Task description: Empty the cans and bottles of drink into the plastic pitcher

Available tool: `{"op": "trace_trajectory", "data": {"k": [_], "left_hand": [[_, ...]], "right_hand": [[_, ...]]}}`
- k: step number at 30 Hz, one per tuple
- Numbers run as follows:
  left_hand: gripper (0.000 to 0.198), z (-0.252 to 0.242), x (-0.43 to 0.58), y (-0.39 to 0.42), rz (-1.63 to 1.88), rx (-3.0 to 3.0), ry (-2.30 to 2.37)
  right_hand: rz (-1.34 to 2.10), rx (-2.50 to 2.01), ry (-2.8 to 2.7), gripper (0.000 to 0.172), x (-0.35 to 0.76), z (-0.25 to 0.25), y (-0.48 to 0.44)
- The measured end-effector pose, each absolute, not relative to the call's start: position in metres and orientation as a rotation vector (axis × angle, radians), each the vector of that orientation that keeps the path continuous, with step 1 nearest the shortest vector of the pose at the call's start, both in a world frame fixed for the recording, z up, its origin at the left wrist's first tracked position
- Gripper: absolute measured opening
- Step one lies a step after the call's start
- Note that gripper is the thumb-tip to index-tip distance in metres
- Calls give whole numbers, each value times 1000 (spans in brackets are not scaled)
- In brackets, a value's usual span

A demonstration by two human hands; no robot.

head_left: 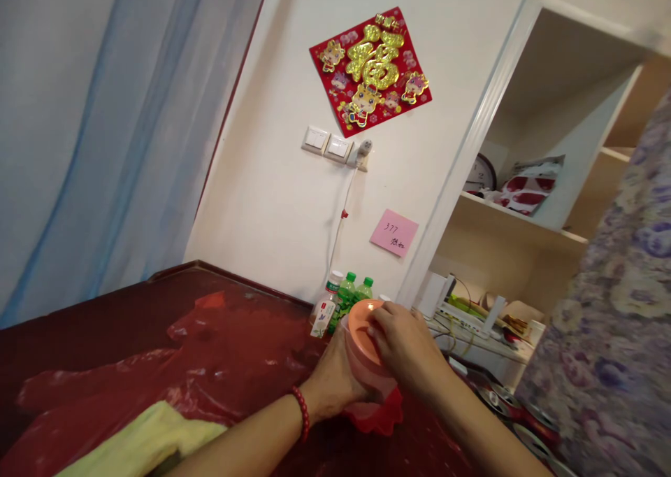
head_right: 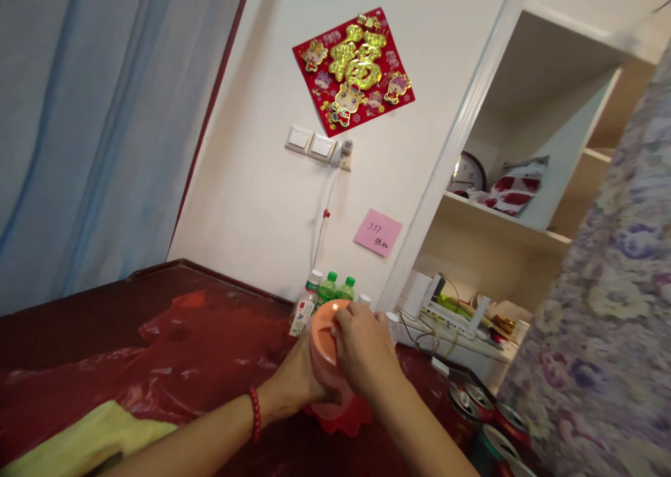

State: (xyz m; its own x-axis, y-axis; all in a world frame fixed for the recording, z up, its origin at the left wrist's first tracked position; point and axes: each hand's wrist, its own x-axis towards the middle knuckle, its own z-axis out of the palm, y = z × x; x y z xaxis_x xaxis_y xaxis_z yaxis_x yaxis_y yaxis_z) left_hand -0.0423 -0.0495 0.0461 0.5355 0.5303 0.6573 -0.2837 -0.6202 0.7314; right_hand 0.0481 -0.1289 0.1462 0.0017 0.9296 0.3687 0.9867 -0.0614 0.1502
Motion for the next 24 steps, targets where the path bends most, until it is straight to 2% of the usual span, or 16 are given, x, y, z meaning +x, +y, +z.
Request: {"op": "trace_trajectory", "data": {"k": [4, 9, 17, 24], "left_hand": [[91, 53, -53, -61, 1213, 1759, 141], [92, 44, -58, -60, 1197, 1797, 164], [62, 41, -60, -53, 1137, 2028, 169], [77, 44, -62, -55, 1169, 2054, 158]], "right_hand": [[-543, -2063, -2074, 8, 55, 146, -130], [-536, -1982, -2143, 13, 60, 142, -133], [-626, -1739, -2281, 11, 75, 127, -132], [-704, -1571, -2383, 18, 81, 128, -134]]}}
